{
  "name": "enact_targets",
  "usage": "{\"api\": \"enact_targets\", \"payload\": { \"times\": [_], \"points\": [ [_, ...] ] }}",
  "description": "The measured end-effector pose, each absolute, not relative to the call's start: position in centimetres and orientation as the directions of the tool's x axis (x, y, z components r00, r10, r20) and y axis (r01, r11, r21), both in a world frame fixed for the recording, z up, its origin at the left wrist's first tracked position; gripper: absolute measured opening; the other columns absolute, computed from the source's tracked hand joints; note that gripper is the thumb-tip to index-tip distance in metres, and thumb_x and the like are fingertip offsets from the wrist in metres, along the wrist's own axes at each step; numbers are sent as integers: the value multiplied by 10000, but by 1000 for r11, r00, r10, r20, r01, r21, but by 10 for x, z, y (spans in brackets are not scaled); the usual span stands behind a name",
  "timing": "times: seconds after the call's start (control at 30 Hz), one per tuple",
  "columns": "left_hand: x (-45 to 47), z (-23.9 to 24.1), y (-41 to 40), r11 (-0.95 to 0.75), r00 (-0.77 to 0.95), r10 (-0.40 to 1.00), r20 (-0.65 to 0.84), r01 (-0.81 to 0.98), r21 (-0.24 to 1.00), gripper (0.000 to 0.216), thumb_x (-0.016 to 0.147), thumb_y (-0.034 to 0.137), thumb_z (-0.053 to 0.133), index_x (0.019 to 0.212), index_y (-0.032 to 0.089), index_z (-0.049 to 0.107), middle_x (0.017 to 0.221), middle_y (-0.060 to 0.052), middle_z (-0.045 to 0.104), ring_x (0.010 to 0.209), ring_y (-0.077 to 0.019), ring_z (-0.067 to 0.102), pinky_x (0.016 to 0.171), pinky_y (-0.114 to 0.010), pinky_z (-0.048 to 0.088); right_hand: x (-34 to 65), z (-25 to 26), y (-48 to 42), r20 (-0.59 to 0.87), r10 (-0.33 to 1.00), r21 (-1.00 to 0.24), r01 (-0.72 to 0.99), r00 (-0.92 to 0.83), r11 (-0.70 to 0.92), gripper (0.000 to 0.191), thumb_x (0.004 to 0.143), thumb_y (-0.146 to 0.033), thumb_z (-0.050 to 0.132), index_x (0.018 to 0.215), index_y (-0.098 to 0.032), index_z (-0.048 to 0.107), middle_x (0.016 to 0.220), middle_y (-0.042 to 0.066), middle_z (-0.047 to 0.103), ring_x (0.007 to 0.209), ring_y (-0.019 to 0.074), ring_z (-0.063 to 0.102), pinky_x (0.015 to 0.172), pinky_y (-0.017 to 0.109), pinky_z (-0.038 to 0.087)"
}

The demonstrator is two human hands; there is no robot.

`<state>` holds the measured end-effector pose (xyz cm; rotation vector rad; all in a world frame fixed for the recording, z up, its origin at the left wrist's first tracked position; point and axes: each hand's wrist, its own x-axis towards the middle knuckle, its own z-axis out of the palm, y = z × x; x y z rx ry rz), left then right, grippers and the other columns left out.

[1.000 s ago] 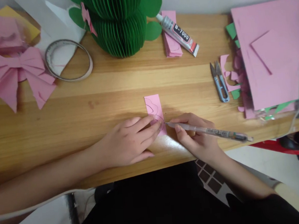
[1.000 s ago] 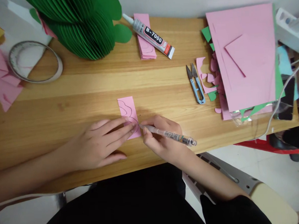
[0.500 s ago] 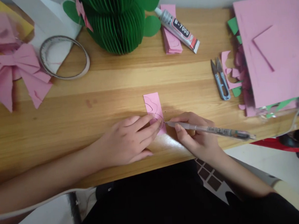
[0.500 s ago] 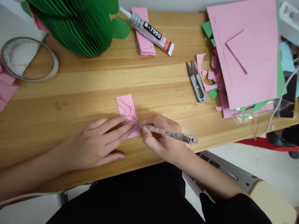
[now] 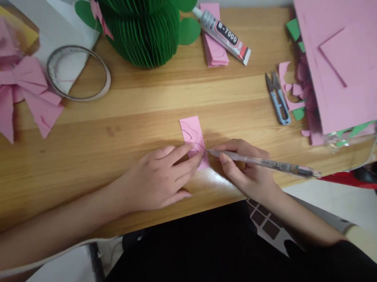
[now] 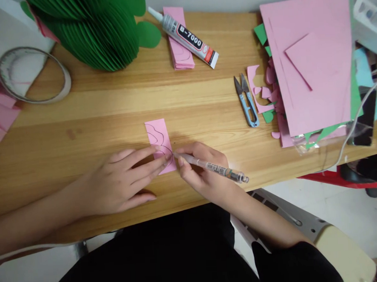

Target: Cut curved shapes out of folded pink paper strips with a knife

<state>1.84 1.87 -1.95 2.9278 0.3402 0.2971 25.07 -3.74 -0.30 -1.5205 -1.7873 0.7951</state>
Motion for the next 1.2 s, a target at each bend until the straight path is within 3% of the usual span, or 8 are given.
{"api": "enact_targets", "payload": {
  "times": [0.2, 0.43, 0.73, 1.2],
  "points": [
    [19, -19, 19, -951, 955, 248, 160, 208, 230, 491, 977, 479, 533, 1263, 91, 623, 1340, -129, 640, 1289, -327, 514, 969, -396, 418, 249, -5, -36, 92, 992, -809, 575, -85, 124, 82, 912, -240, 606, 952, -197, 663, 797, 9, 733, 608, 102, 637, 554, 239, 507],
    [19, -18, 18, -950, 954, 259, 153, 222, 221, 485, 1035, 444, 392, 1295, 85, 590, 1348, -98, 642, 1287, -309, 527, 976, -390, 427, 249, -4, -38, 87, 991, -803, 581, -106, 133, 65, 894, -204, 596, 927, -210, 651, 726, -10, 688, 627, 116, 635, 549, 250, 494],
    [18, -19, 19, -954, 959, 246, 143, 214, 210, 481, 1001, 469, 483, 1288, 105, 613, 1353, -99, 644, 1298, -317, 515, 981, -399, 417, 250, -3, -42, 84, 989, -798, 585, -124, 142, 62, 893, -206, 589, 923, -197, 642, 717, -8, 678, 579, 102, 598, 535, 242, 482],
    [17, -20, 21, -952, 955, 238, 179, 193, 237, 478, 1047, 413, 372, 1282, 80, 622, 1366, -95, 637, 1309, -306, 506, 972, -409, 421, 249, 2, -46, 83, 985, -759, 631, -151, 160, 93, 901, -217, 573, 924, -214, 663, 754, 13, 702, 623, 127, 642, 530, 256, 496]
  ]
}}
